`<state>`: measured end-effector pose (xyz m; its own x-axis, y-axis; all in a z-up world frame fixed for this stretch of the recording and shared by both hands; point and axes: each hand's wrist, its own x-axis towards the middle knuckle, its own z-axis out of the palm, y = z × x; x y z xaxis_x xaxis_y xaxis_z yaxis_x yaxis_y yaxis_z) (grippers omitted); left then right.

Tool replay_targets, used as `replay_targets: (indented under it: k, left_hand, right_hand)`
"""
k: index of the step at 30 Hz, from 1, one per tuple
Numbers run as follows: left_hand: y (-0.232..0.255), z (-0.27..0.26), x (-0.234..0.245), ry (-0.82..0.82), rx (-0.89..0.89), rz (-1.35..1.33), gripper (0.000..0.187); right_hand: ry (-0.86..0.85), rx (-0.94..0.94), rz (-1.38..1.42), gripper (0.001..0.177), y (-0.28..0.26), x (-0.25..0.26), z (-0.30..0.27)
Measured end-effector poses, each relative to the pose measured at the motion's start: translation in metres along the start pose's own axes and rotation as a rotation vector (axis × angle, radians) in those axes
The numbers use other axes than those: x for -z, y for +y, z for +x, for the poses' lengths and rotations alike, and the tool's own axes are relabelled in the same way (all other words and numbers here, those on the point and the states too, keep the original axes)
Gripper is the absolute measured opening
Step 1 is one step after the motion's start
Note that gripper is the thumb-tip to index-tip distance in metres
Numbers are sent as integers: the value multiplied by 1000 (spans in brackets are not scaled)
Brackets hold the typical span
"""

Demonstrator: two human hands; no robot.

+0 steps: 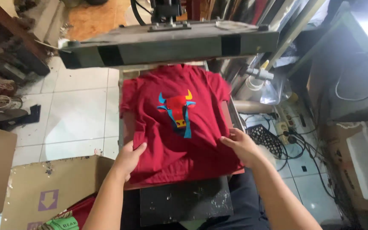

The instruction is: Preparing a t-shirt for heat pressing by smoothing and aligning it on the machine bed

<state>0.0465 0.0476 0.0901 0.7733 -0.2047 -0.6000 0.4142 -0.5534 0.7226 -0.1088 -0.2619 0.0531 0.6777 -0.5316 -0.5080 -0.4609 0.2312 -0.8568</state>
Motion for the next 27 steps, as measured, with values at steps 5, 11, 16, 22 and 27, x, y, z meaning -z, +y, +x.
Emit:
replay_targets:
  k: [5, 11, 16, 22, 27]
  left_hand:
    - [-16, -7, 7, 108, 46, 25, 68]
    - [-40, -23, 16, 82, -43, -9, 27]
    - [-57, -24, 15, 183, -23, 134, 49]
    - [-68, -37, 17, 206, -42, 373, 45]
    - [-97, -34, 19, 262, -89, 546, 51]
  right_hand:
    - [27, 60, -176, 53, -5, 16, -15]
    - [-130, -166, -229, 28, -44, 23, -47]
    - [-14, -252, -806, 39, -46, 21, -64]
    - [-41, -132, -482, 18, 32, 42, -35]
    - [-37, -158, -718, 36, 21, 35, -45]
